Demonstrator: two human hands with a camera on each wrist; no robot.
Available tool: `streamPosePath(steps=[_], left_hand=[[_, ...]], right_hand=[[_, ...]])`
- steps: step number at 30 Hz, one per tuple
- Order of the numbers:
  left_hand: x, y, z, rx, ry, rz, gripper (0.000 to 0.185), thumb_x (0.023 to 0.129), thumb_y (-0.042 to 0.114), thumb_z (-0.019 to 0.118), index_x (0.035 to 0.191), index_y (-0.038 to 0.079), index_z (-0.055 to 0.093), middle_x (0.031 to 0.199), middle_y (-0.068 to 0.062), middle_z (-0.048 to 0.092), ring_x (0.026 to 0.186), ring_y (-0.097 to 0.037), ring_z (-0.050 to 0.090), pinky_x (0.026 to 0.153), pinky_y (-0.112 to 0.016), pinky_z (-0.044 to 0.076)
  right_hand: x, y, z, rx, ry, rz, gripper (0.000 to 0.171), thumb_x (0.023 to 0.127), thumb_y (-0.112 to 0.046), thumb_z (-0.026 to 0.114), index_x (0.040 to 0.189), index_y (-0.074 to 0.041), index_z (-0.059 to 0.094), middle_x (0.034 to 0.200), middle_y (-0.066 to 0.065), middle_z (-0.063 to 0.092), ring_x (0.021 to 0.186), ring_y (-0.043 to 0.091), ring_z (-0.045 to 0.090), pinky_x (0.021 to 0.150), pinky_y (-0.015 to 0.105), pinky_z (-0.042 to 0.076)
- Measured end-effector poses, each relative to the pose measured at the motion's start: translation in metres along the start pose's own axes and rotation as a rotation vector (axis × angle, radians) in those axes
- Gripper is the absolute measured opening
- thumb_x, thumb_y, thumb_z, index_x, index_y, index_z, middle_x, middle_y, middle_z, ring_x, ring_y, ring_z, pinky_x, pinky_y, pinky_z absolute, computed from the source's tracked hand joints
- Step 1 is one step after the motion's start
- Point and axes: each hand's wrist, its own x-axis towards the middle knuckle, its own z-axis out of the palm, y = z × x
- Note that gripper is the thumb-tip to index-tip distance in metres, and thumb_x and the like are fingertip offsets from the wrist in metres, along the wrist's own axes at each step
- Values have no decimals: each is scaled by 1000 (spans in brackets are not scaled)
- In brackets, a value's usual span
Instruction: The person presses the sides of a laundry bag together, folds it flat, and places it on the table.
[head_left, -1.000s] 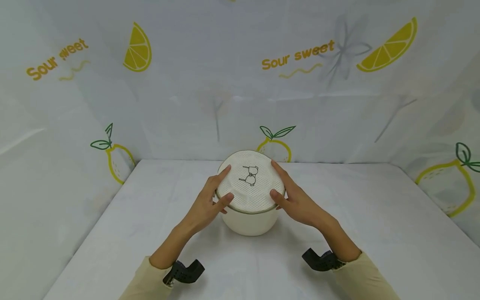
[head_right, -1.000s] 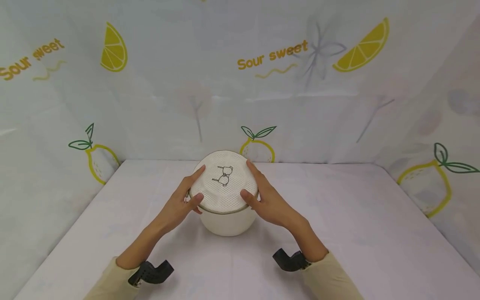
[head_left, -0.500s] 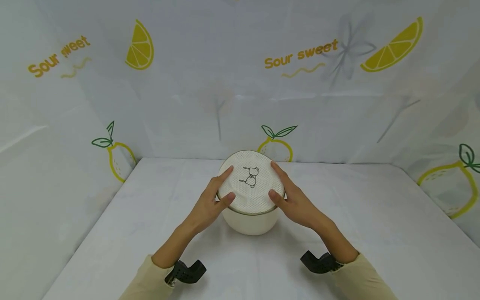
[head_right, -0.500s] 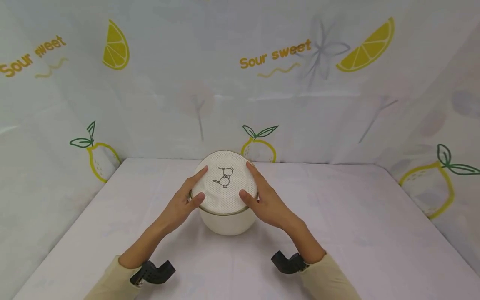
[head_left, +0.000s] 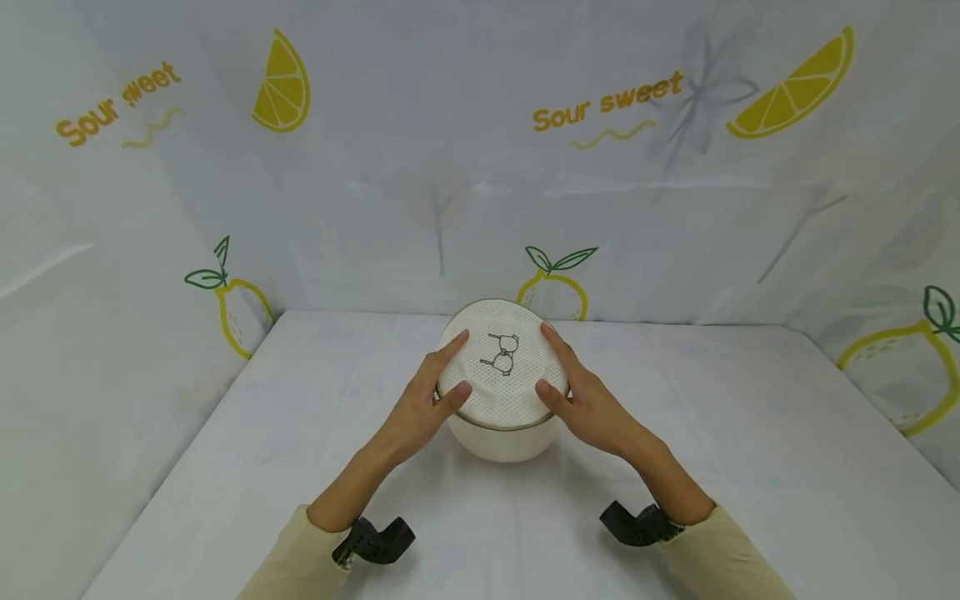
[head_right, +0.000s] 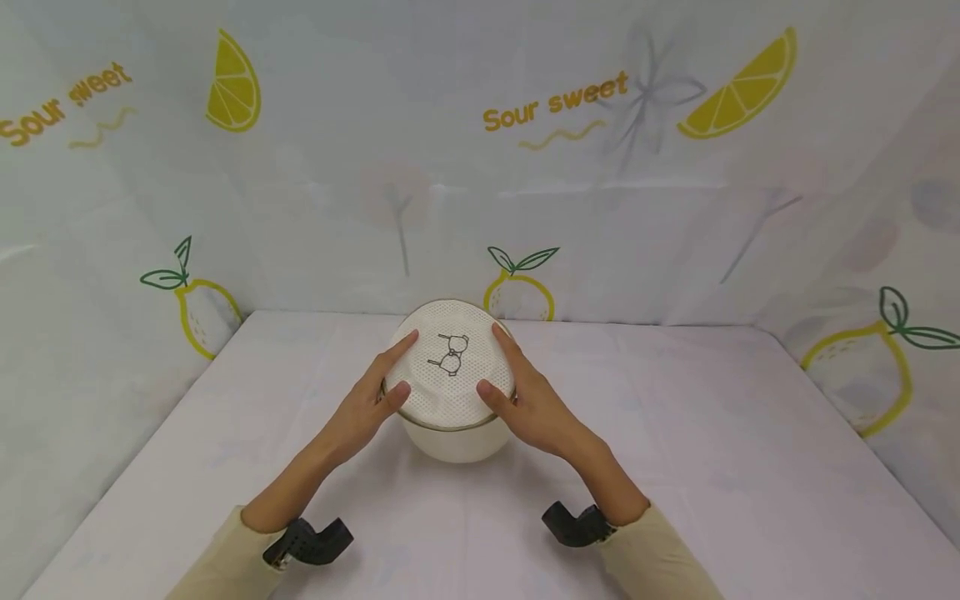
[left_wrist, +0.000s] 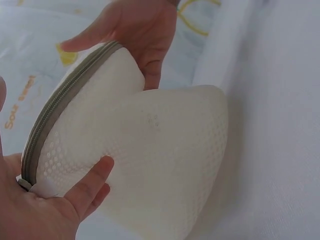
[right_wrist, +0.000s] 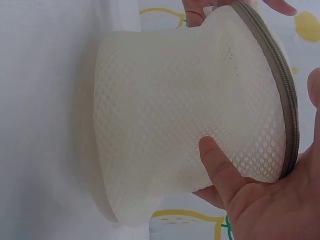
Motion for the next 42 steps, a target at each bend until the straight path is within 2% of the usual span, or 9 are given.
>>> streamPosePath(steps=[7, 18, 24, 31, 36, 42], left_hand=[[0, -1, 3, -41, 0, -5, 80, 88, 72, 40, 153, 30, 22, 144, -13, 32, 134, -29, 30, 106, -55, 25], [-3, -6, 8, -133, -2, 22, 83, 86, 77, 31, 153, 29, 23, 137, -11, 34, 128, -28, 33, 102, -61, 25], [-4, -10, 11, -162, 12, 31, 80, 87, 76, 32, 152, 30, 24, 138, -9, 33, 129, -27, 31, 103, -61, 22], [-4, -16, 14, -137, 7, 55, 70, 93, 63, 43, 152, 30, 24, 139, -10, 31, 131, -27, 30, 106, -58, 22], [-4, -21, 15, -118, 13, 59, 65, 96, 53, 47, 152, 30, 25, 147, -7, 27, 137, -26, 21, 107, -57, 18], [-3, -25, 16, -100, 1, 59, 67, 94, 29, 59, 152, 30, 24, 135, -9, 34, 125, -24, 37, 103, -52, 30]], right_hand=[[2, 3, 2, 1, 6, -9, 75, 98, -51, 46, 155, -28, 3, 159, 2, 9, 140, 31, 21, 105, 56, 28], [1, 8, 7, 32, 0, 11, 75, 97, -55, 44, 155, -30, 3, 159, 3, 9, 140, 33, 21, 104, 58, 28], [2, 7, 7, 27, 1, 11, 76, 96, -58, 43, 155, -30, 3, 159, 3, 10, 139, 32, 23, 103, 57, 29], [2, 11, 8, 22, 3, 4, 72, 96, -56, 44, 154, -31, 8, 159, -1, 12, 140, 30, 23, 104, 56, 29], [2, 15, 9, 12, 6, -12, 68, 97, -54, 44, 154, -33, 13, 158, -2, 14, 140, 28, 22, 106, 56, 27], [3, 18, 10, -3, 16, -20, 68, 97, -56, 43, 154, -34, 14, 158, 0, 16, 140, 29, 22, 106, 56, 26]])
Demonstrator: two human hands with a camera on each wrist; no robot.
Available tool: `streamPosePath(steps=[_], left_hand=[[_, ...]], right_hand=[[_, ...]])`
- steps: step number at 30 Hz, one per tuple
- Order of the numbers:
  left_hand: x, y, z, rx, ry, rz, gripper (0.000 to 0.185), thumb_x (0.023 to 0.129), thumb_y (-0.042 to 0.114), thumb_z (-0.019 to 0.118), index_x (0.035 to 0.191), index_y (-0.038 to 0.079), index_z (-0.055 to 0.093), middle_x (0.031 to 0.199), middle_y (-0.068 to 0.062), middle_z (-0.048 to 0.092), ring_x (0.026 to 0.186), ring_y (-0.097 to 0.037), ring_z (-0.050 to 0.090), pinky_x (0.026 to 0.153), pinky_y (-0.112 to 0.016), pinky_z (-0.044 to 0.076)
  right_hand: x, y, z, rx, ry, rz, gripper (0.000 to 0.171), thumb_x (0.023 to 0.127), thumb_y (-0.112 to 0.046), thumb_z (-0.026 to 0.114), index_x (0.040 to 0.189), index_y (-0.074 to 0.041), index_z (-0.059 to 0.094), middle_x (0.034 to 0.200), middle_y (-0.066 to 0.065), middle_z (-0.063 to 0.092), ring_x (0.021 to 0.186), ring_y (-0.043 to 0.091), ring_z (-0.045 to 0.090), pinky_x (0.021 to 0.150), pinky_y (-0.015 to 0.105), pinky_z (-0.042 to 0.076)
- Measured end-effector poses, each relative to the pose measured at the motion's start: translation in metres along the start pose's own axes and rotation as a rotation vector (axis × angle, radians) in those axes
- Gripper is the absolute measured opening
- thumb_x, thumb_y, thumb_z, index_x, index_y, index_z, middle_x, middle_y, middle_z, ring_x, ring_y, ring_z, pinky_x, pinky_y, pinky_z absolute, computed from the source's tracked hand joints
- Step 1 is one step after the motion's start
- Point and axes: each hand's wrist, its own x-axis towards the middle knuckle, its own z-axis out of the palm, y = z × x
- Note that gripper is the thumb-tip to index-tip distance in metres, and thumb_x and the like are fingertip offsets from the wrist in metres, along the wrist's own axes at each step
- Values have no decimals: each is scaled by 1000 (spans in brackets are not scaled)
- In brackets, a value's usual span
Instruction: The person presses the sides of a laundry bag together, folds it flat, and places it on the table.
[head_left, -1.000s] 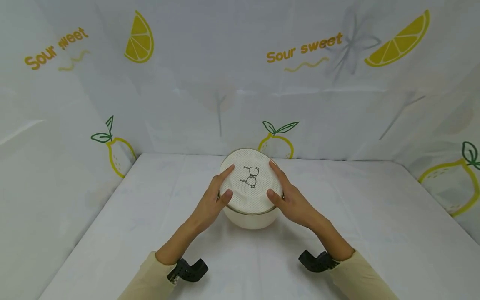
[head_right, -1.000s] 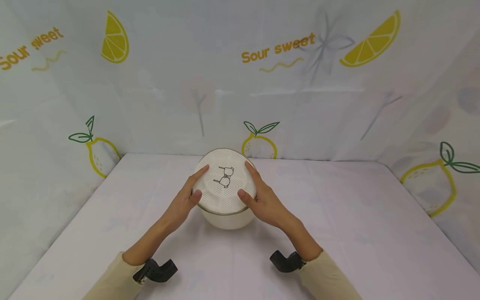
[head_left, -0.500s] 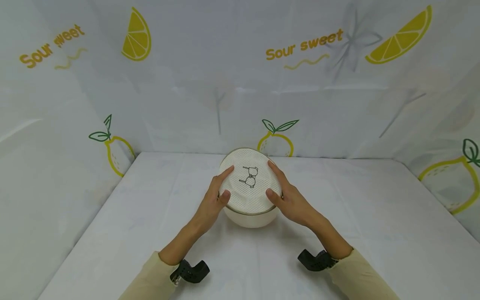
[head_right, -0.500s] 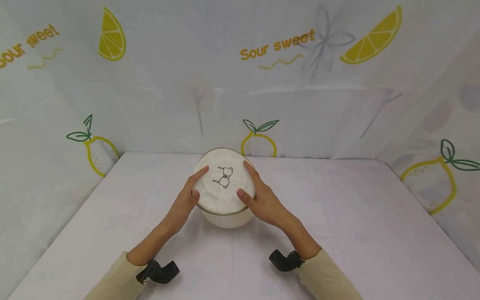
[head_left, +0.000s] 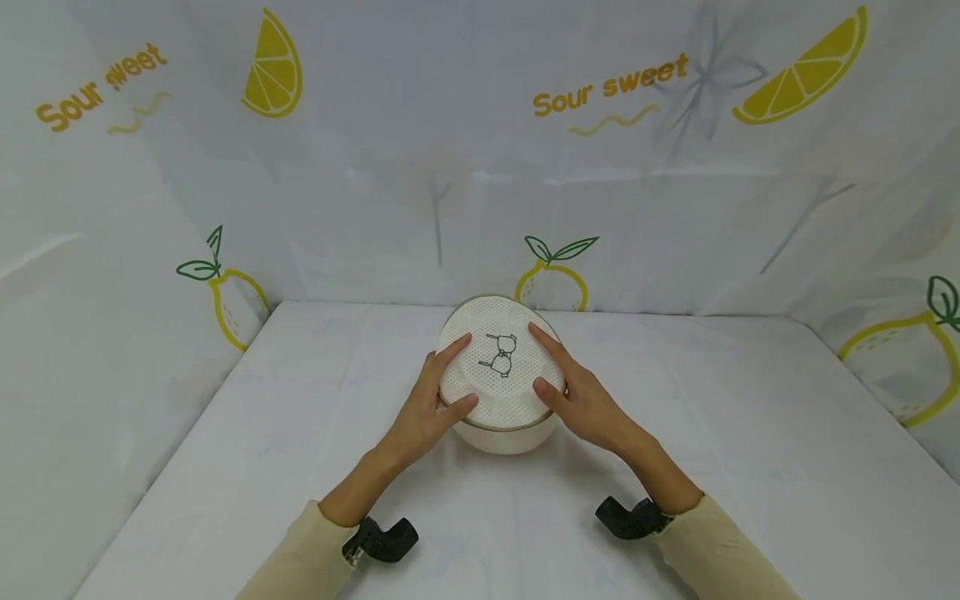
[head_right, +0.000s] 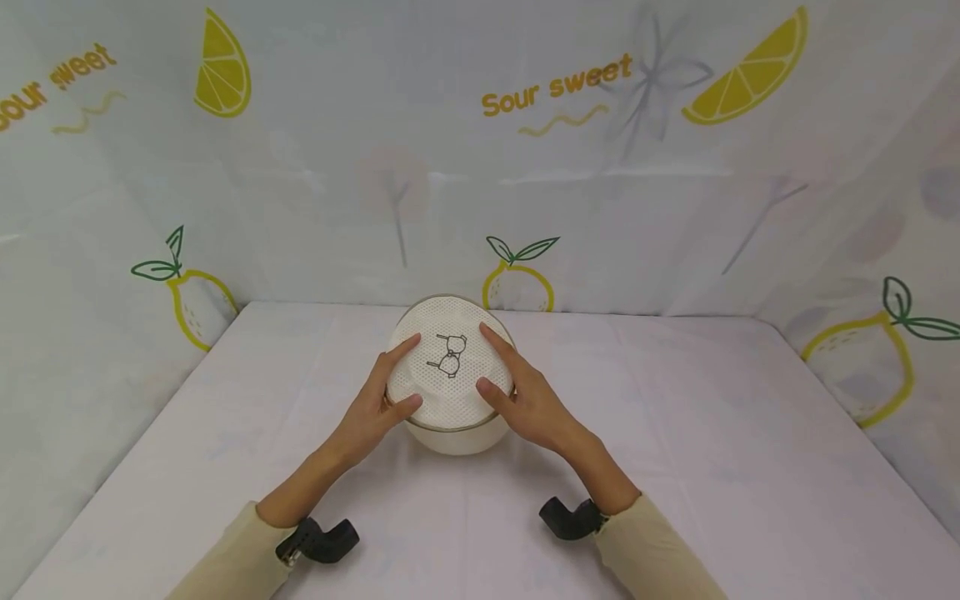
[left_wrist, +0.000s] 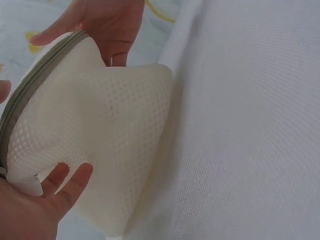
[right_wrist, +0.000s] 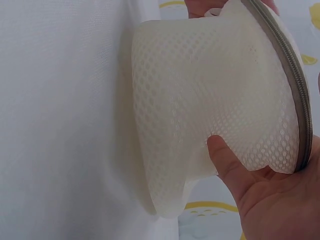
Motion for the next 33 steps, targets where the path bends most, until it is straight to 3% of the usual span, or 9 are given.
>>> streamPosePath(steps=[6, 8, 13, 17, 20, 24, 28, 31, 33], left_hand=[[0, -1, 0, 33, 0, -13, 70, 92, 19, 62, 152, 27, 26, 146, -10, 28, 135, -28, 28, 106, -55, 25], [-1, 1, 0, 36, 0, -26, 71, 91, 14, 62, 152, 23, 26, 152, -10, 24, 140, -32, 18, 106, -59, 21], [-3, 24, -1, 28, -11, -57, 67, 91, 7, 58, 151, 12, 28, 156, -10, 21, 141, -41, 2, 105, -66, 14], [-4, 34, -2, 32, -13, -75, 62, 93, 11, 57, 149, 10, 31, 155, -9, 25, 141, -43, -2, 105, -67, 10], [-3, 34, -2, 33, -12, -74, 61, 93, 11, 57, 149, 10, 33, 154, -10, 27, 142, -40, 4, 106, -65, 13], [-3, 31, -2, 34, -23, -83, 61, 93, 9, 56, 150, 12, 32, 155, -11, 25, 142, -38, 7, 106, -64, 15], [-1, 5, -2, 64, -27, -77, 65, 92, 17, 61, 151, 22, 31, 154, -4, 27, 142, -37, 4, 107, -63, 12], [1, -14, -2, 89, -27, -69, 71, 89, 26, 68, 149, 34, 32, 150, -3, 31, 140, -33, 18, 108, -59, 18], [2, -15, -4, 94, -32, -69, 73, 86, 32, 71, 148, 39, 33, 146, -5, 32, 136, -31, 27, 106, -55, 24]], right_hand=[[1, 0, 0, -4, -3, 11, 66, 97, -54, 44, 154, -34, 15, 158, 2, 16, 140, 31, 22, 106, 56, 26], [1, 1, 1, 1, -9, 14, 65, 98, -53, 44, 154, -34, 15, 158, 2, 16, 140, 31, 22, 105, 57, 27], [0, 2, 2, 11, -13, 25, 65, 98, -53, 44, 153, -36, 15, 158, 1, 15, 141, 30, 20, 106, 57, 26], [0, 5, 3, 20, -13, 27, 64, 98, -53, 43, 153, -36, 15, 158, 0, 15, 142, 29, 17, 107, 57, 23], [0, 7, 4, 32, -18, 30, 64, 98, -53, 43, 153, -36, 15, 158, -1, 14, 142, 29, 17, 107, 58, 22], [0, 9, 5, 41, -19, 27, 63, 99, -52, 43, 153, -36, 15, 158, -1, 15, 142, 29, 17, 107, 58, 22], [1, 11, 6, 39, -18, 22, 64, 99, -50, 44, 153, -35, 15, 158, 0, 16, 141, 29, 18, 107, 58, 23], [1, 12, 6, 31, -21, 21, 65, 99, -47, 47, 154, -34, 15, 158, 1, 16, 141, 30, 20, 106, 57, 25], [1, 13, 6, 28, -21, 23, 65, 99, -44, 49, 154, -33, 16, 158, 2, 16, 141, 30, 20, 106, 57, 25]])
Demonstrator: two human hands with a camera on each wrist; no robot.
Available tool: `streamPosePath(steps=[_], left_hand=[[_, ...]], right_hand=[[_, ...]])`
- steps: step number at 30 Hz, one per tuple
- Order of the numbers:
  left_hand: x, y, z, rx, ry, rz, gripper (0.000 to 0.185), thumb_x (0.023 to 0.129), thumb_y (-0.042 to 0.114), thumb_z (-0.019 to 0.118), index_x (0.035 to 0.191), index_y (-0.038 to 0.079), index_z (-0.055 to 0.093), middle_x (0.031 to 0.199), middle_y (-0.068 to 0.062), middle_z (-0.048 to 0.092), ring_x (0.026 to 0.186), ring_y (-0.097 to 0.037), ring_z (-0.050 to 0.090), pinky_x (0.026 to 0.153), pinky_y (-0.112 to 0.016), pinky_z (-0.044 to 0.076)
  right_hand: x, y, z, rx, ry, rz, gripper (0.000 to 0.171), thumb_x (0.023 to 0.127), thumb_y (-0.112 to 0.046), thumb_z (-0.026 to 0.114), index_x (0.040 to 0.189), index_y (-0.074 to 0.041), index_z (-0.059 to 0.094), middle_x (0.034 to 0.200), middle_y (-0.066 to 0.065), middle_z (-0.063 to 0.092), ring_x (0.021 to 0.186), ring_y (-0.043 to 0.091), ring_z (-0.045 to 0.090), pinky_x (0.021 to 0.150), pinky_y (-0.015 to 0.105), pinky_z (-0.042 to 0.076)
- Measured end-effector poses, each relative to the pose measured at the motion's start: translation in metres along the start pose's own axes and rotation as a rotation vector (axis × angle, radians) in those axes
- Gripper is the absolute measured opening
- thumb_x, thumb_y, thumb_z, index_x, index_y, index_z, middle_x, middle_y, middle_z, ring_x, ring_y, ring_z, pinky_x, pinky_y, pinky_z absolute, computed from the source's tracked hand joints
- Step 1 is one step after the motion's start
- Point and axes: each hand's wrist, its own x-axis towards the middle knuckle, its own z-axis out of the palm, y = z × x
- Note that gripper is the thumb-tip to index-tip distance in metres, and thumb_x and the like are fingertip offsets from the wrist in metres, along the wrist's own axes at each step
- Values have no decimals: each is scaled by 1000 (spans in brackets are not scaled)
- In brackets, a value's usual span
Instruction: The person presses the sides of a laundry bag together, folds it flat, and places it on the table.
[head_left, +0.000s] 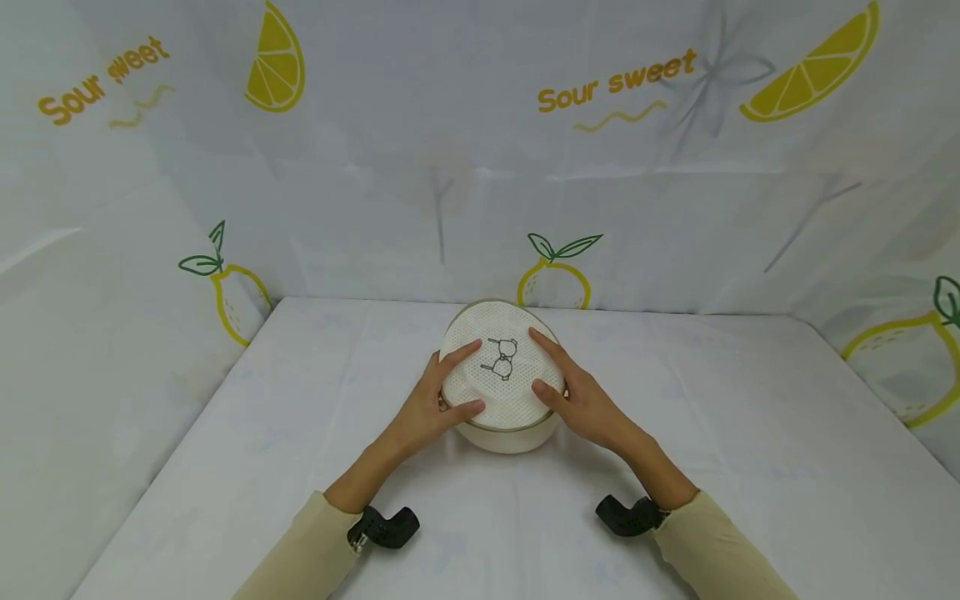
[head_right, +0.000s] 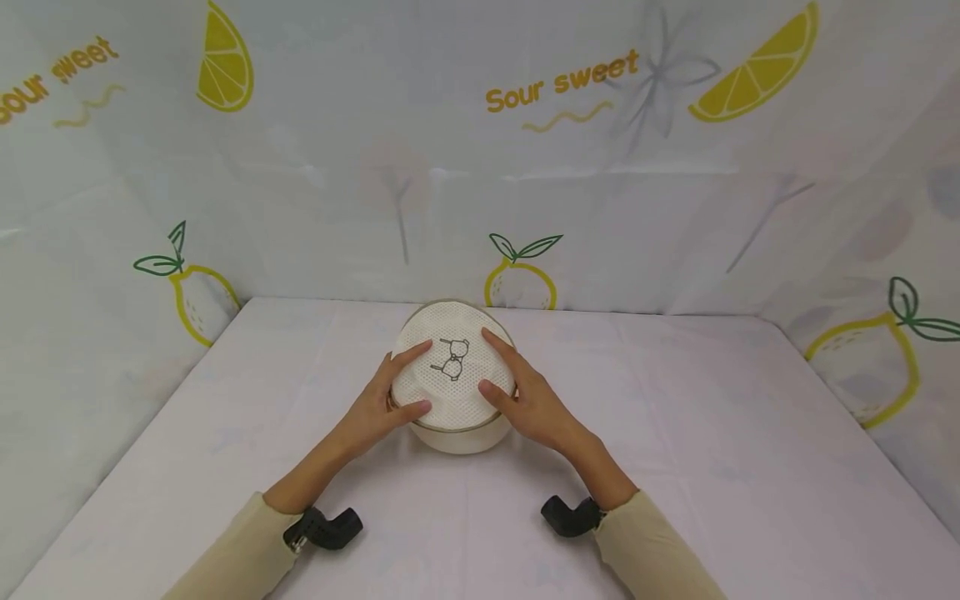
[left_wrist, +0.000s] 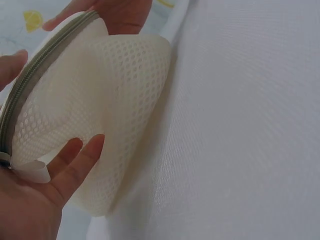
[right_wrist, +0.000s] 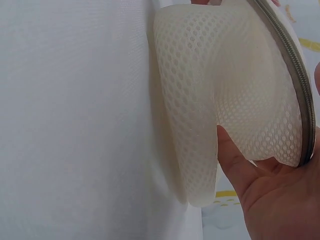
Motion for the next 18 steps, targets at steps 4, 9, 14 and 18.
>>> streamPosePath(steps=[4, 9, 14, 18], left_hand=[[2, -4, -3, -8, -18, -17, 75, 84, 40, 73, 146, 44, 32, 150, -1, 30, 140, -32, 18, 106, -58, 23], [4, -10, -4, -29, -39, -35, 74, 83, 39, 75, 145, 44, 35, 153, 6, 27, 142, -24, 14, 108, -55, 19], [6, -18, -3, -103, -57, -16, 75, 82, 22, 77, 146, 34, 40, 151, 5, 33, 140, -20, 23, 110, -47, 21], [4, -25, -2, -143, -56, -1, 72, 84, 15, 75, 146, 29, 41, 150, 5, 36, 138, -19, 28, 109, -47, 23]], right_hand=[[1, 4, 2, 14, -9, 10, 66, 98, -42, 51, 153, -36, 16, 158, 1, 15, 141, 28, 19, 106, 56, 26], [0, 8, 5, 63, -16, 20, 65, 98, -42, 51, 153, -38, 16, 158, -2, 13, 142, 28, 17, 105, 57, 27], [-1, 12, 8, 121, -22, 16, 63, 100, -42, 49, 153, -37, 15, 158, -6, 11, 143, 24, 11, 107, 58, 21], [-1, 13, 13, 217, -25, 1, 60, 101, -38, 47, 153, -35, 17, 158, -8, 10, 144, 19, 5, 110, 57, 13]])
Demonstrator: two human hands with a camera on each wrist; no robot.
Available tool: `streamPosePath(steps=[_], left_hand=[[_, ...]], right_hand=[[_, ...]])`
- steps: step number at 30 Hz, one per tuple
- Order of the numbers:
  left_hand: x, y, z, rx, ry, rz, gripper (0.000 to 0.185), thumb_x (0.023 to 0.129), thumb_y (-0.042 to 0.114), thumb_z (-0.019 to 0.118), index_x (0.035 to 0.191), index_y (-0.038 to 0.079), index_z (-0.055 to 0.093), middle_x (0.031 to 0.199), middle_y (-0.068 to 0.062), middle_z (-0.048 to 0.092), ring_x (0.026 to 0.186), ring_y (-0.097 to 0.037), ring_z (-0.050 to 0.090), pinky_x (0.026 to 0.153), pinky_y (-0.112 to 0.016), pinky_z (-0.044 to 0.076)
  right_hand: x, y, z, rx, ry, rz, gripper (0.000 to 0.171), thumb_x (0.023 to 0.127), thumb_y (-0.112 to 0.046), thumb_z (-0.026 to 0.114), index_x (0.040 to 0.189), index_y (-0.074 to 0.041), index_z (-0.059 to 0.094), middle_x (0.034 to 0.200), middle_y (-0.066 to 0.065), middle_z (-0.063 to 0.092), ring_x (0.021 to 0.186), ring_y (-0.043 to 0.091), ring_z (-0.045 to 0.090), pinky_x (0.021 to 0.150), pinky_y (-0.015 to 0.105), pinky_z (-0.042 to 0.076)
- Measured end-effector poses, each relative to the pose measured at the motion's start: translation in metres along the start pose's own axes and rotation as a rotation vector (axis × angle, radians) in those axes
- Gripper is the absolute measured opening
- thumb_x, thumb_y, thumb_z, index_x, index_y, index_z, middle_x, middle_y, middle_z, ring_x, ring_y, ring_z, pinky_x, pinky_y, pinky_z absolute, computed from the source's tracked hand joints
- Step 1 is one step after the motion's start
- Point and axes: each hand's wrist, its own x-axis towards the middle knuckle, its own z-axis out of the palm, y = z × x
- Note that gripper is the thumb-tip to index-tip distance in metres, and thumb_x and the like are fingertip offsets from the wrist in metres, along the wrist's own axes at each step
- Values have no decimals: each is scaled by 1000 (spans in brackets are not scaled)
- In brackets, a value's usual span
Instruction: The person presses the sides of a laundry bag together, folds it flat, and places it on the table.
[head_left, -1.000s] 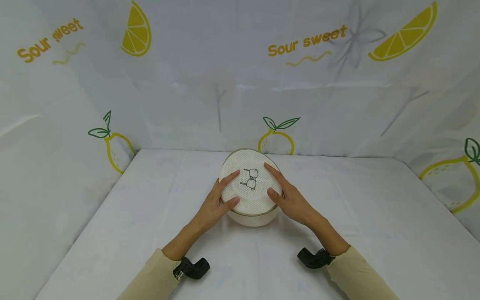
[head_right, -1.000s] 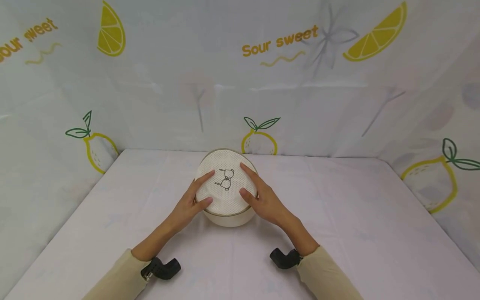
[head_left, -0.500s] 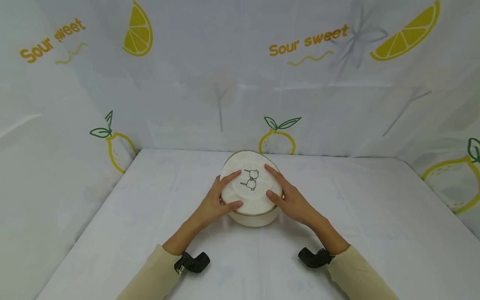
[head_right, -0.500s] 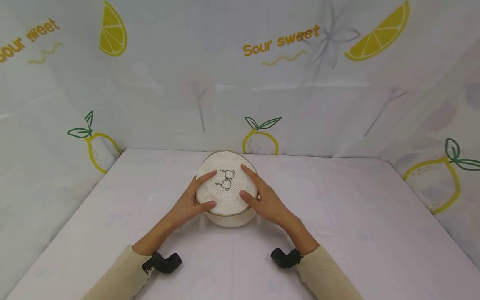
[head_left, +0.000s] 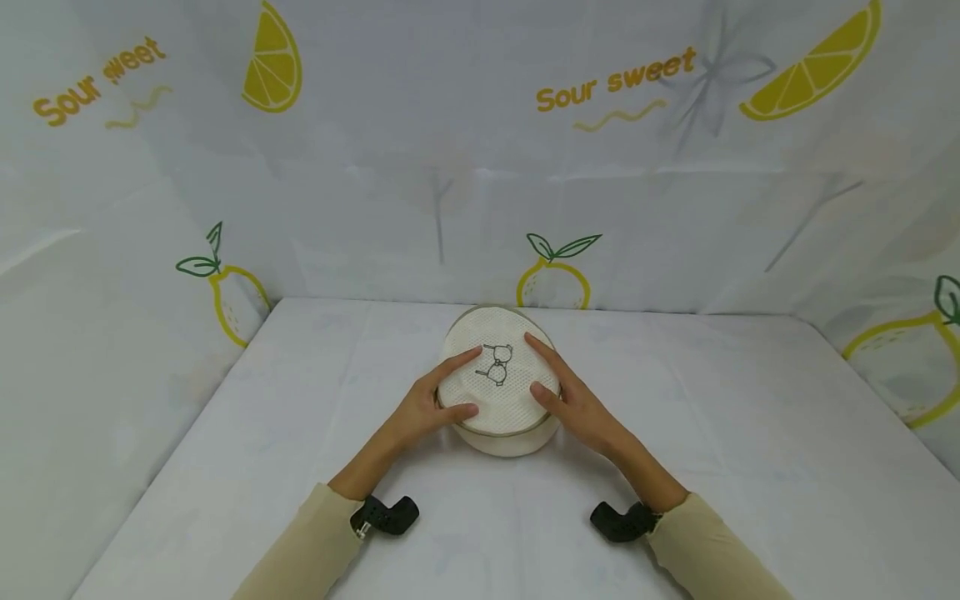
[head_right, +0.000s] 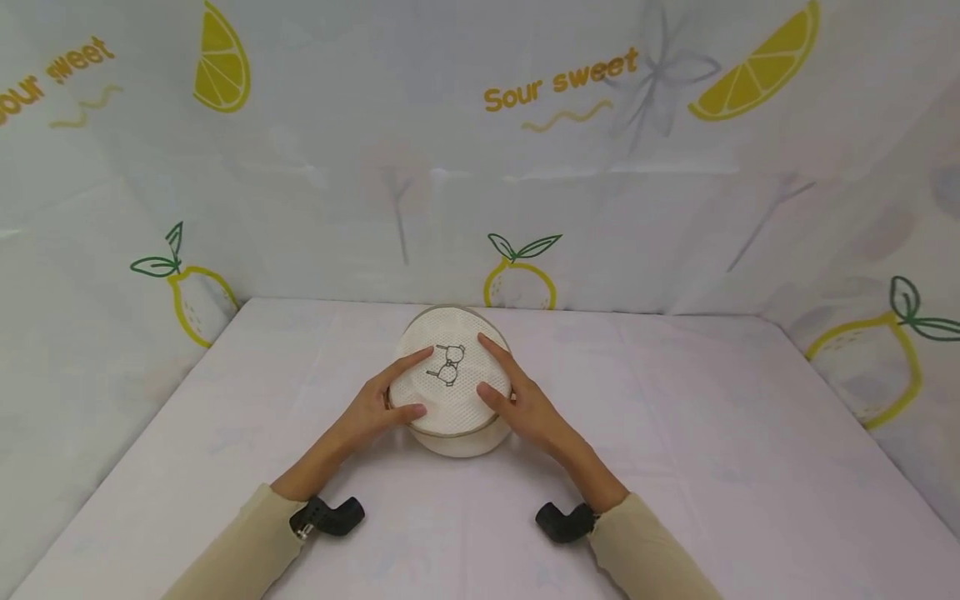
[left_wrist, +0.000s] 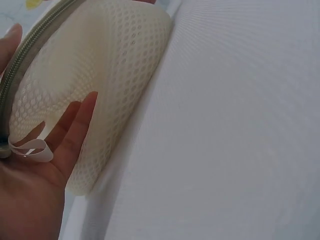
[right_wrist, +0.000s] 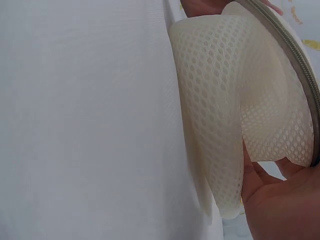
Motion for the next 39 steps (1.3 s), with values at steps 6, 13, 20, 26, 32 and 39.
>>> streamPosePath(steps=[6, 13, 20, 26, 32, 39], left_hand=[[-4, -2, 2, 3, 5, 14, 67, 86, 25, 73, 145, 33, 42, 149, 9, 37, 138, -17, 29, 109, -48, 23], [-1, -1, 6, 35, -5, 57, 65, 87, 27, 72, 144, 33, 43, 147, 11, 40, 137, -15, 31, 110, -47, 23], [0, 2, 6, 45, -5, 13, 66, 85, 15, 73, 143, 30, 45, 145, 9, 42, 134, -15, 35, 107, -45, 28], [-3, 19, 5, 57, -18, -12, 65, 85, 10, 73, 143, 18, 45, 145, 0, 44, 133, -20, 37, 107, -45, 29], [-5, 36, 4, 86, -29, -9, 64, 84, 14, 75, 141, 13, 47, 143, -5, 46, 132, -23, 39, 105, -45, 32], [-4, 25, 6, 77, -23, -19, 65, 83, 14, 76, 142, 20, 47, 142, -3, 46, 131, -21, 40, 104, -44, 33]], right_hand=[[-1, -1, 4, 71, 13, 13, 56, 102, -33, 46, 152, -34, 21, 158, -8, 12, 144, 16, 2, 111, 56, 6], [-2, -4, 3, 51, 48, 25, 53, 103, -31, 45, 151, -33, 24, 156, -9, 17, 144, 16, 5, 111, 55, 5], [-2, -13, 3, 6, 47, 40, 54, 103, -25, 45, 152, -27, 23, 157, -3, 16, 144, 20, 7, 111, 55, 8], [-3, -26, 3, 25, 35, 49, 56, 102, -21, 46, 152, -14, 23, 157, 7, 16, 144, 27, 7, 110, 58, 7], [-1, -2, 4, 2, 44, 56, 54, 102, -25, 45, 152, -30, 24, 157, -4, 17, 144, 19, 8, 111, 55, 8], [-2, -4, 5, 5, 45, 68, 54, 102, -25, 46, 151, -27, 25, 157, -2, 17, 144, 21, 8, 110, 57, 9]])
